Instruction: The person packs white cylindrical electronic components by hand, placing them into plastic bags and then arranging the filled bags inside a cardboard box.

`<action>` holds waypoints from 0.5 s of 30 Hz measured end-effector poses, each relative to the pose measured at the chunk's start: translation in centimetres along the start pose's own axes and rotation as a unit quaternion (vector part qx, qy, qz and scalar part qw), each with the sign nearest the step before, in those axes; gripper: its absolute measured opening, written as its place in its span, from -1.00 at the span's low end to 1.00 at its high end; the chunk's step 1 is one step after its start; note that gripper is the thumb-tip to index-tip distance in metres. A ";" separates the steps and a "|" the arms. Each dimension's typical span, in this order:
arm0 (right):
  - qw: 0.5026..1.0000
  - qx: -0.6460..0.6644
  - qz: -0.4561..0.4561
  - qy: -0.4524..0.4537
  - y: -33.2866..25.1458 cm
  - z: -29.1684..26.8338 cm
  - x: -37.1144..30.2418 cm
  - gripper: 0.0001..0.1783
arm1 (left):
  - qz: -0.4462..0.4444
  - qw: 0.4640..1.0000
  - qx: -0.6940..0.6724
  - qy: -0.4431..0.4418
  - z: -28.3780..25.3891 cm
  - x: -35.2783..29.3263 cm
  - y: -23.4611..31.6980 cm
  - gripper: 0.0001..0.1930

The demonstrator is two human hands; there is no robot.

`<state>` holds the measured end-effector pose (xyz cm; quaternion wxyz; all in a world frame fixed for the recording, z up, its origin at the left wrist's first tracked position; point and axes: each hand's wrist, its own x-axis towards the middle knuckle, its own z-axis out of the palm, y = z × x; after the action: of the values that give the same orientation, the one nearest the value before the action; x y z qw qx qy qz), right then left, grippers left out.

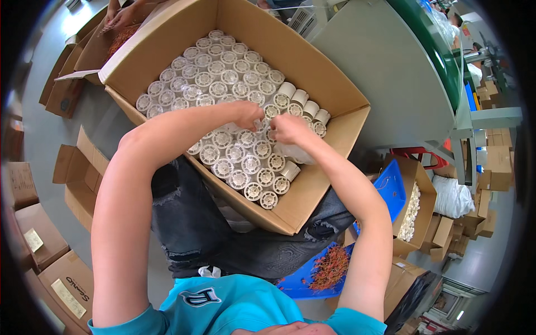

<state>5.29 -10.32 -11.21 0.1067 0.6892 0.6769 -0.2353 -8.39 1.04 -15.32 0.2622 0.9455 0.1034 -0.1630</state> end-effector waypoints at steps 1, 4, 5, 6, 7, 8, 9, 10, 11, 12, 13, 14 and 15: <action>0.999 -0.051 -0.006 -0.011 -0.6 0.5 0.1 -0.81 | 0.000 1.000 0.001 -0.002 0.3 0.1 -0.1 -0.61; 0.997 -0.063 -0.045 -0.027 -0.7 1.3 0.5 -0.81 | -0.004 1.000 -0.016 0.018 1.1 0.7 -0.1 -0.63; 0.997 -0.063 -0.047 -0.026 -0.9 1.3 0.6 -0.81 | -0.001 1.000 -0.014 0.011 1.4 0.9 -0.2 -0.64; 0.997 -0.039 -0.057 -0.036 -1.0 1.2 0.8 -0.82 | 0.001 1.000 -0.011 0.005 1.5 0.9 -0.3 -0.65; 0.997 -0.016 -0.068 -0.046 -1.1 1.1 1.0 -0.82 | -0.002 1.000 -0.011 0.006 1.6 0.9 -0.5 -0.65; 0.997 -0.015 -0.065 -0.047 -0.7 1.0 1.1 -0.82 | -0.001 1.000 0.003 -0.003 1.4 1.1 0.0 -0.65; 0.996 0.001 -0.061 -0.071 -0.2 0.8 1.2 -0.81 | 0.000 1.000 0.018 -0.011 1.3 1.2 0.5 -0.66; 0.994 0.018 -0.056 -0.095 0.4 0.6 1.2 -0.80 | 0.003 1.000 0.017 -0.012 1.0 1.2 0.8 -0.66; 0.994 0.033 -0.061 -0.078 0.8 0.3 1.1 -0.80 | 0.019 0.999 0.033 0.005 0.9 1.2 0.9 -0.65; 0.994 0.033 -0.060 -0.080 0.9 0.2 1.1 -0.80 | 0.035 0.998 0.050 0.022 0.8 1.2 1.0 -0.64; 0.994 0.057 -0.061 -0.067 1.1 0.1 1.1 -0.79 | 0.037 0.998 0.049 0.023 0.8 1.0 1.0 -0.64; 0.993 0.082 -0.060 -0.053 1.2 -0.1 0.9 -0.78 | 0.042 0.998 0.034 0.042 0.8 0.7 0.8 -0.62; 0.994 0.067 -0.058 -0.061 1.1 -0.3 1.0 -0.77 | 0.048 0.997 0.019 0.061 0.9 0.5 0.6 -0.60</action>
<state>6.40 -9.35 -11.61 0.0870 0.6391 0.6905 -0.3275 -8.00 0.15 -15.97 0.2453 0.9623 0.0705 -0.0943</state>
